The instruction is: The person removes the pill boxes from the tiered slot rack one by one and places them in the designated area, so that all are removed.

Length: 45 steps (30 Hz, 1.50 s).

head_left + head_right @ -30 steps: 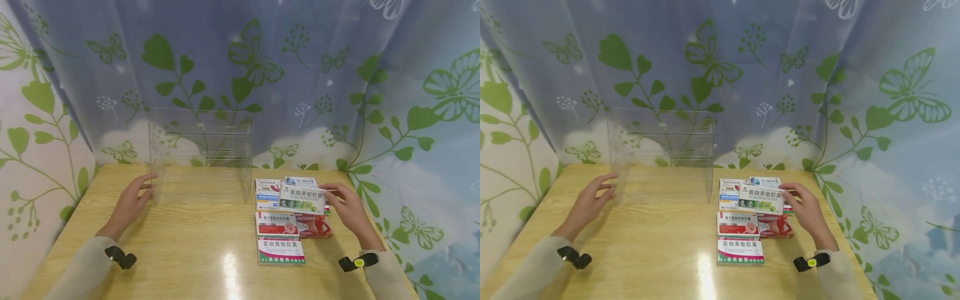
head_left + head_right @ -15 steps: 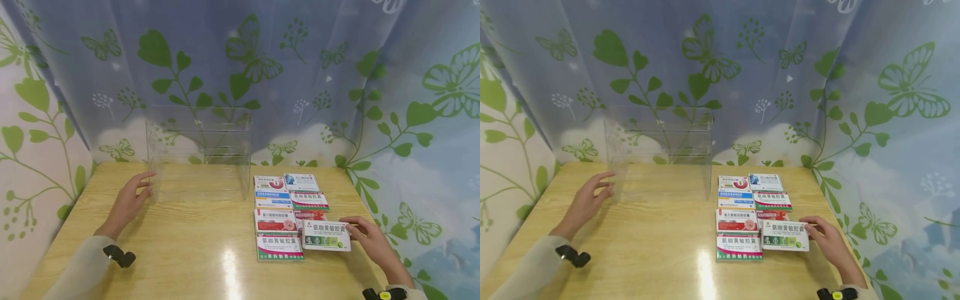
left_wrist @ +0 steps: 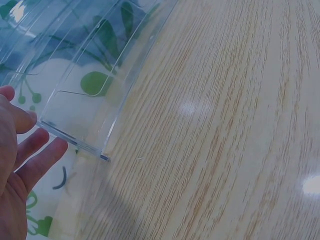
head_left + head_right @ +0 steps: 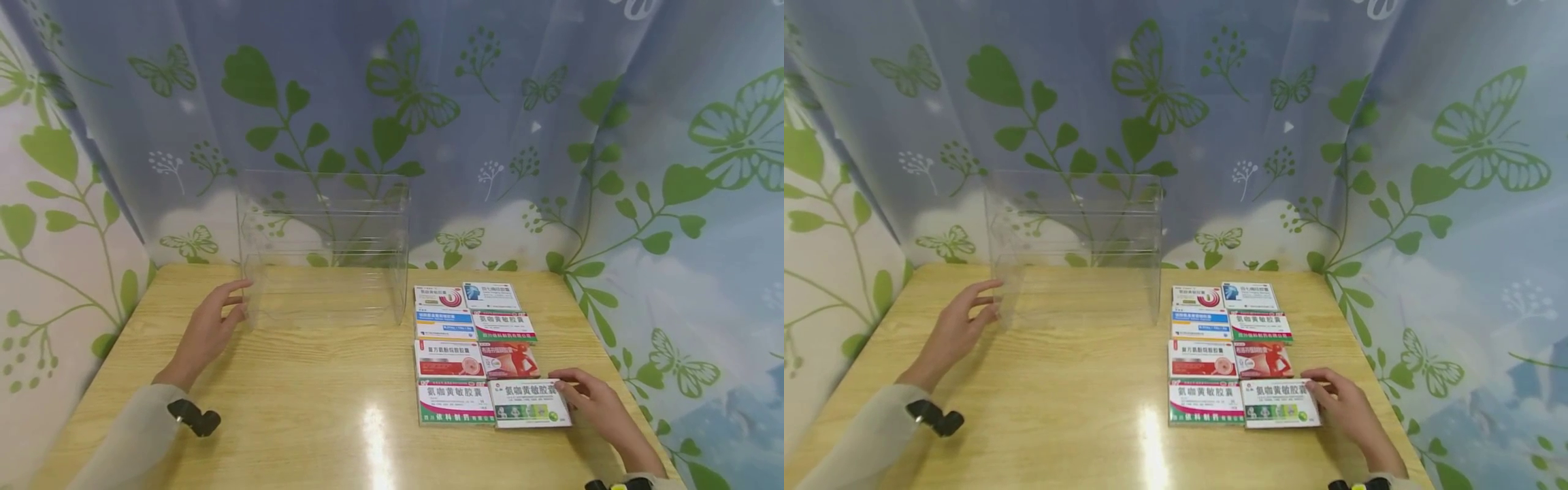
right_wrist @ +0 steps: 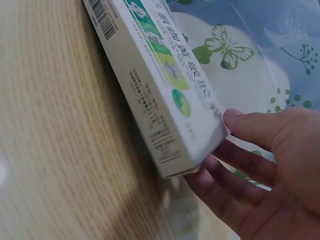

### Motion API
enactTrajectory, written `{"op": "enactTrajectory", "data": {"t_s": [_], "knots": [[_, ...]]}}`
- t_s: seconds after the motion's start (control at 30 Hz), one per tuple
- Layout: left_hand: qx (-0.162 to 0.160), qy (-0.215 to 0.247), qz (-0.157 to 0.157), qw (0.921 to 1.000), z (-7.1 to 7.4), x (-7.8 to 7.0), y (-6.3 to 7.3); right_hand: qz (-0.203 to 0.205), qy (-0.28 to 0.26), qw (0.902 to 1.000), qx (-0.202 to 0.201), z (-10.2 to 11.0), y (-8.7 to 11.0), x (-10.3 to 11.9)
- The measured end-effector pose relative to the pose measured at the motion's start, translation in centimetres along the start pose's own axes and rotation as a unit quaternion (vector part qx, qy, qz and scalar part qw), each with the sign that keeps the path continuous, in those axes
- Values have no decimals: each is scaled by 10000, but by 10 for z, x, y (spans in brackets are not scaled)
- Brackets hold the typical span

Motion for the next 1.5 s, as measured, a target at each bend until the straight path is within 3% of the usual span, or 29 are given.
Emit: {"op": "enactTrajectory", "data": {"t_s": [0.1,0.3,1.03,1.17,1.33,1.5], "knots": [[3,11,-6,10000,0,-1,1,-130,133,9998,-117,-2,0,-2],[-43,53,-58,10000,0,-4,1,-472,271,9984,134,-8,-1,-4],[-7,4,-20,10000,-2,-5,1,-403,496,9979,94,-11,-4,-7],[-2,-11,-18,10000,-2,-7,1,-213,648,9976,-126,-9,-5,-3],[-71,2,-121,9999,-2,-8,3,116,644,9954,-705,-9,-6,5],[-288,-33,-339,9990,0,-11,2,438,511,9900,-1237,-11,-11,26]]}}
Point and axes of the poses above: each hand's wrist, its own y-axis away from the middle knuckle, its own z-axis out of the back of the hand, x = y × z, the point moved 5 cm from there along -y, towards the middle knuckle, and after that the axes turned 13 degrees about -x, right-handed, at the moved point
